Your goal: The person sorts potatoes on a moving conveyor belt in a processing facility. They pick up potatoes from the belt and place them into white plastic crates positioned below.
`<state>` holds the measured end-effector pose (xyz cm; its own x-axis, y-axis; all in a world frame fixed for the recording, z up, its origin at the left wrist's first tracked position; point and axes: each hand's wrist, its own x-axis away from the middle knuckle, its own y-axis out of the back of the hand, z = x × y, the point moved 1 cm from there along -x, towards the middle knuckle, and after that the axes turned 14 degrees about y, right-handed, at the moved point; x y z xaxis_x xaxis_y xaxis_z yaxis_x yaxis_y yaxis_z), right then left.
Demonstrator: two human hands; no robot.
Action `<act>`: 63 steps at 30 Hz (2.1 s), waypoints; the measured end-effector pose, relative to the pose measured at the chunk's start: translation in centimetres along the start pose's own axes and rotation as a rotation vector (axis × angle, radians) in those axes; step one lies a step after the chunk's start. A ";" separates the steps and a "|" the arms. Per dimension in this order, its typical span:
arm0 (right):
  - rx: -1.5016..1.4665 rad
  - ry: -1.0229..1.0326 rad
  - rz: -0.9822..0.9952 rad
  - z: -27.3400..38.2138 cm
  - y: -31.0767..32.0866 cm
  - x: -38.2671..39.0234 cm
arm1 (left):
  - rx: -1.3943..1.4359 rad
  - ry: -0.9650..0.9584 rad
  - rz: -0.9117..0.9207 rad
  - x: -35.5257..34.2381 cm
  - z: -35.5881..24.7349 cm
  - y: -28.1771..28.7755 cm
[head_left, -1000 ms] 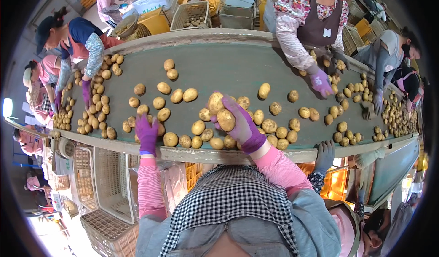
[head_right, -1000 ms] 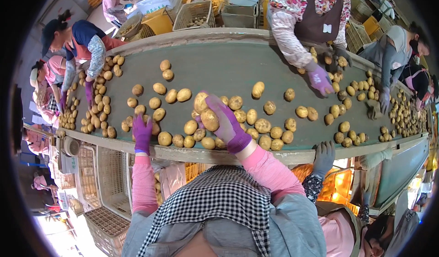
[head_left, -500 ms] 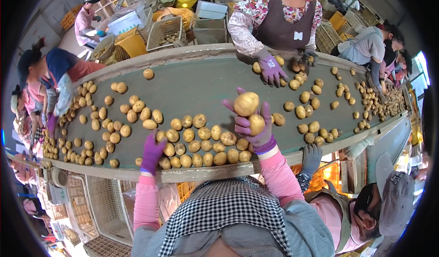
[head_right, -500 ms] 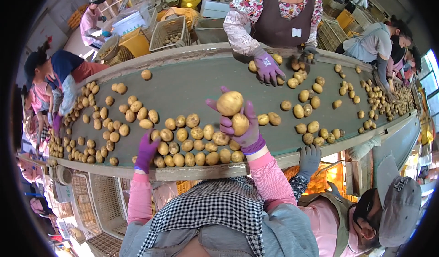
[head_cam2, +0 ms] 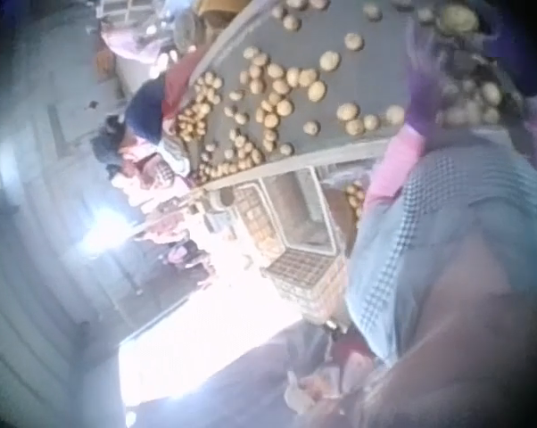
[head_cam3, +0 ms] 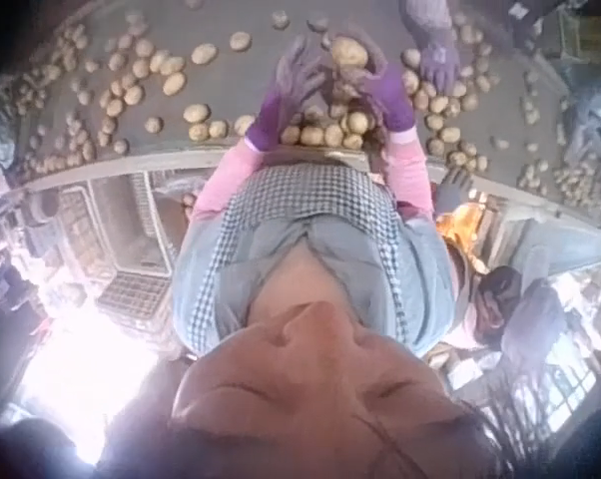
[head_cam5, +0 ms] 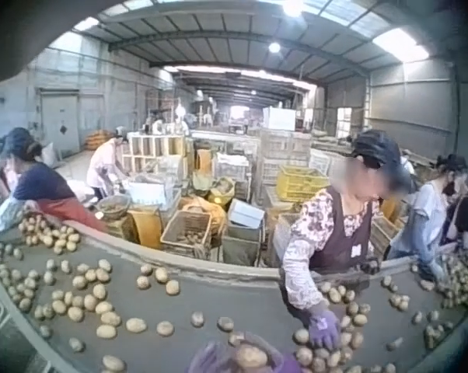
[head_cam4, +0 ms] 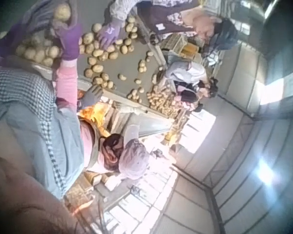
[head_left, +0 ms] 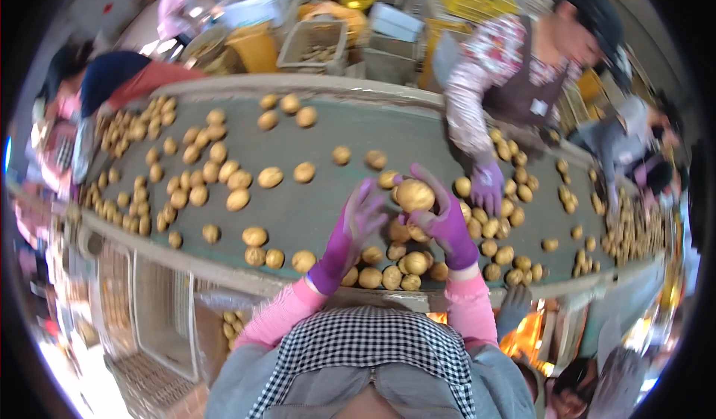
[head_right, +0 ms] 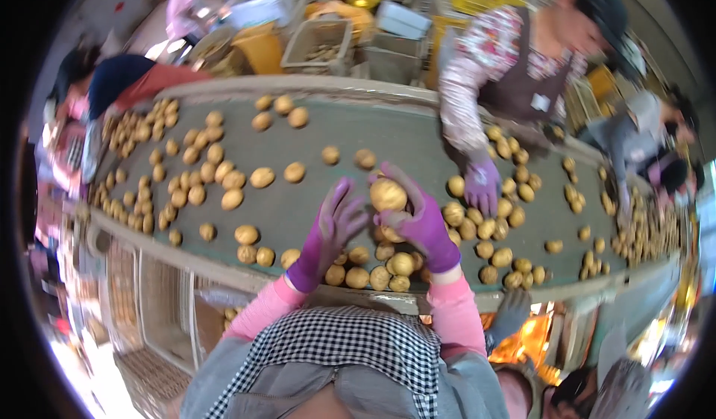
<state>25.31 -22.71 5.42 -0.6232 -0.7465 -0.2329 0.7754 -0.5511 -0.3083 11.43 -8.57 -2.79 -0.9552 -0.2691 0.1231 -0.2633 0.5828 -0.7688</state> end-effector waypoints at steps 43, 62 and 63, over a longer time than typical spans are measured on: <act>-0.010 -0.355 0.443 -17.0 -13.0 0.9 | -1.015 -0.602 -0.829 12.7 -7.7 7.1; -0.524 -0.066 -0.097 -8.4 -9.9 -1.9 | -1.755 -0.142 -0.873 11.7 -16.0 18.4; -0.499 0.030 -0.222 -9.3 -8.2 -1.7 | -1.637 -0.087 -0.866 11.7 -15.6 18.9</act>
<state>19.11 -13.46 -0.21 -0.7750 -0.6171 -0.1365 0.4868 -0.4450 -0.7517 -6.78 11.26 -6.12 -0.5045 -0.8627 0.0332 -0.5169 0.3327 0.7888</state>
